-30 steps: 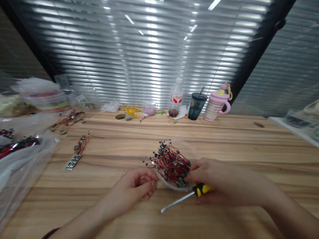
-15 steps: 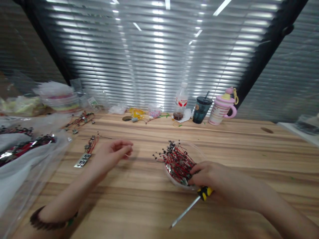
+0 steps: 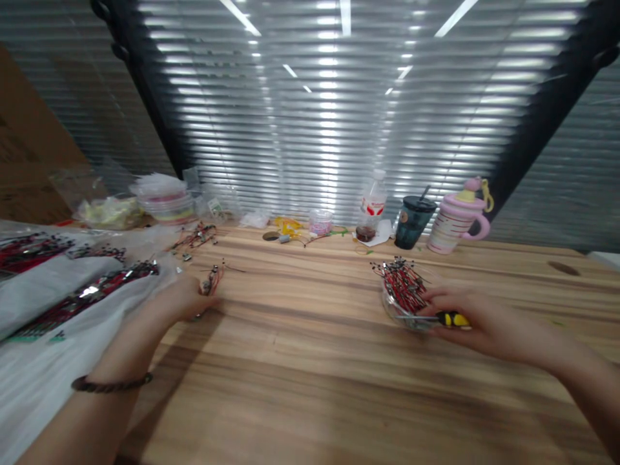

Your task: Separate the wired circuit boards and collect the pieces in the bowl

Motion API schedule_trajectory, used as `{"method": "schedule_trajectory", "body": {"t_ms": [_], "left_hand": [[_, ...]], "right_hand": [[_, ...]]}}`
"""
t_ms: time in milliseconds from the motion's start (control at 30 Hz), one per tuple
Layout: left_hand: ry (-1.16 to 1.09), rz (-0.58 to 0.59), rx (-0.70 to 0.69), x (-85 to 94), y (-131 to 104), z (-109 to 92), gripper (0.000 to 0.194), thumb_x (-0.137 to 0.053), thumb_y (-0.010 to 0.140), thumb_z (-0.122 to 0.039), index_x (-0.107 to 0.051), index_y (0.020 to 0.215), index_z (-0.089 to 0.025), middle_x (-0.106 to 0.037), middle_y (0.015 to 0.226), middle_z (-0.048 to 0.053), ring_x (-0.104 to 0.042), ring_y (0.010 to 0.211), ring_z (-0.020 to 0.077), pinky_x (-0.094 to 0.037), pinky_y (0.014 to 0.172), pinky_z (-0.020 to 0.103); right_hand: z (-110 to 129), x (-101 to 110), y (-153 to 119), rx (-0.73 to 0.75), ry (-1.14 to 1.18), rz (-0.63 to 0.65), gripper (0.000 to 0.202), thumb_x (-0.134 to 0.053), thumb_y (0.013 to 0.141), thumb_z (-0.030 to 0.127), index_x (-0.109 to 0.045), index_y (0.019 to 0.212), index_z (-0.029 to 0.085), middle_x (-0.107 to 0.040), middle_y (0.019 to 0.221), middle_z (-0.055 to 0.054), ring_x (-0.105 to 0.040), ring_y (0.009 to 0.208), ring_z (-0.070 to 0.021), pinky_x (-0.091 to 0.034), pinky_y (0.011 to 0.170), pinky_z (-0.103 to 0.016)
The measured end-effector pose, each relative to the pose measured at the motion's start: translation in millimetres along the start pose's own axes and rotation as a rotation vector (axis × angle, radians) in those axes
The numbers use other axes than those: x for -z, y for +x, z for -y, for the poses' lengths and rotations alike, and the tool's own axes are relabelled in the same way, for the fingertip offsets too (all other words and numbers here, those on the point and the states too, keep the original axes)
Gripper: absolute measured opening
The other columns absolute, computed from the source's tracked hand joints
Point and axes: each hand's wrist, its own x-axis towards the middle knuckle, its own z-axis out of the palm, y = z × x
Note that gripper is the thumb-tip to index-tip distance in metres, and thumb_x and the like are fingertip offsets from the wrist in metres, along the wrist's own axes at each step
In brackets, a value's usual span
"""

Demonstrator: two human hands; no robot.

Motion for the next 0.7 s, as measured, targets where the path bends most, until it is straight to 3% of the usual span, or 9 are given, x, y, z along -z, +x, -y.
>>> {"method": "schedule_trajectory", "body": {"t_ms": [67, 167, 233, 300, 400, 567, 700], "left_hand": [[-0.065, 0.043, -0.006, -4.3, 1.0, -4.5, 0.023, -0.070, 0.049, -0.021, -0.050, 0.037, -0.015, -0.044, 0.035, 0.001, -0.045, 0.045, 0.0165, -0.025, 0.051, 0.025], [-0.287, 0.114, -0.069, -17.8, -6.7, -24.0, 0.021, -0.070, 0.054, -0.029, -0.057, 0.060, -0.014, -0.057, 0.052, 0.002, -0.052, 0.053, 0.0167, -0.032, 0.050, 0.024], [-0.487, 0.214, -0.138, -32.0, -20.2, -43.3, 0.029, -0.062, 0.066, -0.040, -0.053, 0.077, -0.015, -0.061, 0.066, 0.002, -0.058, 0.062, 0.0147, -0.042, 0.055, 0.023], [-0.643, 0.337, -0.192, -49.8, -39.9, -63.6, 0.031, -0.056, 0.073, -0.044, -0.046, 0.083, -0.017, -0.063, 0.074, 0.002, -0.060, 0.065, 0.0118, -0.047, 0.061, 0.023], [-0.775, 0.487, -0.244, -78.6, -76.9, -88.8, 0.034, -0.056, 0.075, -0.046, -0.041, 0.083, -0.018, -0.060, 0.066, -0.001, -0.056, 0.051, 0.0088, -0.045, 0.049, 0.020], [-1.058, 0.722, -0.268, -110.4, -132.8, -108.0, 0.037, -0.062, 0.073, -0.045, -0.038, 0.083, -0.018, -0.057, 0.058, -0.005, -0.055, 0.046, 0.0090, -0.043, 0.044, 0.019], [-1.054, 0.712, -0.311, -120.1, -148.3, -103.2, 0.037, -0.068, 0.069, -0.039, -0.038, 0.078, -0.019, -0.053, 0.058, -0.006, -0.053, 0.050, 0.0075, -0.042, 0.049, 0.018]], "right_hand": [[12.8, 0.7, 0.3, -0.038, 0.048, -0.078, 0.024, -0.061, 0.078, 0.041, -0.063, 0.089, 0.020, -0.064, 0.092, -0.005, -0.058, 0.084, -0.0193, -0.045, 0.074, -0.028], [42.3, -22.5, 5.6, -0.146, 0.239, -0.225, 0.034, -0.050, 0.084, 0.048, -0.049, 0.069, 0.018, -0.054, 0.066, -0.001, -0.049, 0.061, -0.0138, -0.039, 0.058, -0.025], [61.6, -53.8, 11.7, -0.174, 0.492, -0.184, 0.041, -0.034, 0.090, 0.052, -0.044, 0.069, 0.018, -0.045, 0.059, 0.001, -0.042, 0.054, -0.0117, -0.035, 0.051, -0.023], [74.8, -88.2, 18.3, -0.243, 0.702, -0.078, 0.043, -0.032, 0.090, 0.053, -0.042, 0.067, 0.018, -0.041, 0.054, 0.003, -0.039, 0.050, -0.0105, -0.034, 0.049, -0.022], [80.9, -123.9, 26.1, -0.324, 0.885, -0.056, 0.042, -0.035, 0.090, 0.053, -0.044, 0.069, 0.017, -0.043, 0.054, 0.003, -0.040, 0.047, -0.0091, -0.031, 0.044, -0.021], [81.0, -128.2, 30.0, -0.277, 0.963, -0.189, 0.034, -0.051, 0.084, 0.045, -0.058, 0.073, 0.014, -0.056, 0.066, -0.001, -0.049, 0.062, -0.0117, -0.037, 0.056, -0.022], [86.5, -124.2, 30.0, -0.422, 1.158, -0.196, 0.029, -0.068, 0.070, 0.042, -0.059, 0.070, 0.014, -0.057, 0.063, 0.000, -0.048, 0.058, -0.0112, -0.037, 0.055, -0.022]]}}
